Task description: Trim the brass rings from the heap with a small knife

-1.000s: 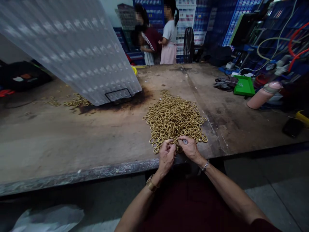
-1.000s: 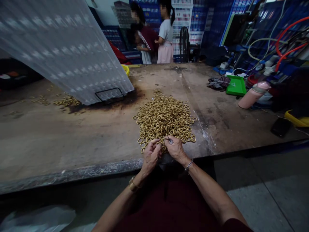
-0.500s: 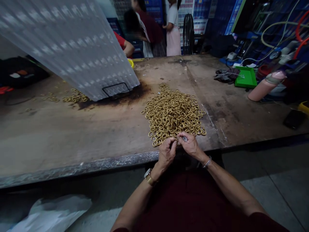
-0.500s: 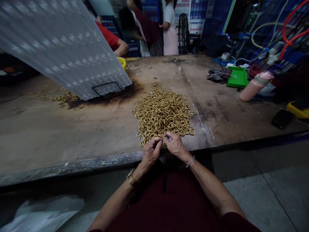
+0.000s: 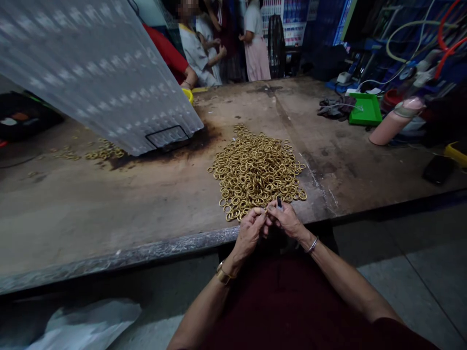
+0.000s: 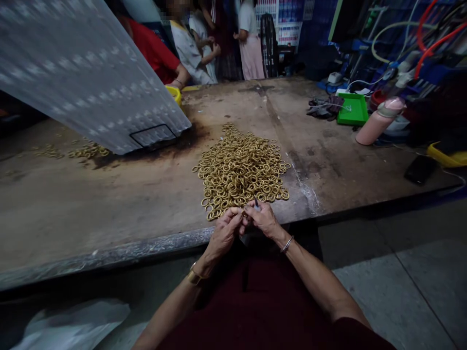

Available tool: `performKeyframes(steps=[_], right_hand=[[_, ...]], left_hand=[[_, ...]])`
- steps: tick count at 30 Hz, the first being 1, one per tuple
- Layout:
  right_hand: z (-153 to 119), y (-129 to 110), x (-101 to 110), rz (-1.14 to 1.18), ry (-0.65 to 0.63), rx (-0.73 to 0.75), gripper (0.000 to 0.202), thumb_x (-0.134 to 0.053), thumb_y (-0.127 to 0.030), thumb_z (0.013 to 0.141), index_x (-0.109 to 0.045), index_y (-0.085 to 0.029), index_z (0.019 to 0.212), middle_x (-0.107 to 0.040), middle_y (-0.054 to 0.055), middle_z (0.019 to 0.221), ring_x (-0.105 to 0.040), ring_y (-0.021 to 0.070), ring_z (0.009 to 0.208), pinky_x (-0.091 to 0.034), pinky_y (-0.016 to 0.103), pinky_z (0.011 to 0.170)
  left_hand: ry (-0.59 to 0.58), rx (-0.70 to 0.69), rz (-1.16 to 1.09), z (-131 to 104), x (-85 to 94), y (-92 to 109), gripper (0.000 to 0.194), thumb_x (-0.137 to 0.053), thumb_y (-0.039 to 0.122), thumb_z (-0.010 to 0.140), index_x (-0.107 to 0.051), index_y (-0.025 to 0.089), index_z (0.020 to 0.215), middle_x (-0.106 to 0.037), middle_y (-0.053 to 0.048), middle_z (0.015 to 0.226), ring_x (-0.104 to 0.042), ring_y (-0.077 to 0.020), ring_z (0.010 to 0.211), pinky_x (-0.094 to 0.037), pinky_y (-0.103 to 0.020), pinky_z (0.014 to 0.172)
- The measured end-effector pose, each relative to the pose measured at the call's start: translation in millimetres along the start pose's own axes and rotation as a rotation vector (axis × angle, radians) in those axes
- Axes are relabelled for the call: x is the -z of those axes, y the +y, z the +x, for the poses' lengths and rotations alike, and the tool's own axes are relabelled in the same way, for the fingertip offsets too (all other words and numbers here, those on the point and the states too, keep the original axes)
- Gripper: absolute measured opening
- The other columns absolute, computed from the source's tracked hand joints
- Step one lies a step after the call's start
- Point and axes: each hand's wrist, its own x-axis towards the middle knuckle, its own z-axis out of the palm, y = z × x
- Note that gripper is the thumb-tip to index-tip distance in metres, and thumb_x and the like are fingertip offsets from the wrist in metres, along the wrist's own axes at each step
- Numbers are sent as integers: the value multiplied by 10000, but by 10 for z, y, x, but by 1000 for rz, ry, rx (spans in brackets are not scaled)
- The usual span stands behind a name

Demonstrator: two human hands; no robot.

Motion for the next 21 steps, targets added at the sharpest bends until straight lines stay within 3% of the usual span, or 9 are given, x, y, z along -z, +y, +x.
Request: performKeyframes(steps=[4,12,16,21], right_hand=[[3,11,30,-132,18,42,320,-614,-491,716,-547,-178,719,-449,-64,502,-337,51,417,-271,184,402],[40,29,27,-150,40,5,251,-553,-425,731,-532,-178,685,-470,-50,538,-358,65,437,-292,195,420],[18,28,54,-449,165,151,185,-508,-330,748,-549,-183,644,-497,-28,563,-404,92,520,-331,205,502],[-82,10,61,-784,-21,310,122,-478,-184,740,-587,-196,687,-558,-10,600,-438,108,553,-324,215,556]], left_hand=[[8,1,68,-4,1,-13,321,-605,473,773,-521,168,827,-589,25,667,-500,-56,472,-401,-170,447],[-4,23,-28,-28,23,-79,327,-623,471,758,-498,177,826,-582,31,680,-508,-62,491,-435,-178,460],[18,11,-53,-26,39,-80,331,-630,470,754,-502,179,846,-589,28,678,-515,-68,494,-439,-183,463],[42,-45,33,1,49,-81,328,-621,479,759,-516,172,814,-584,23,669,-510,-68,490,-439,-191,472]])
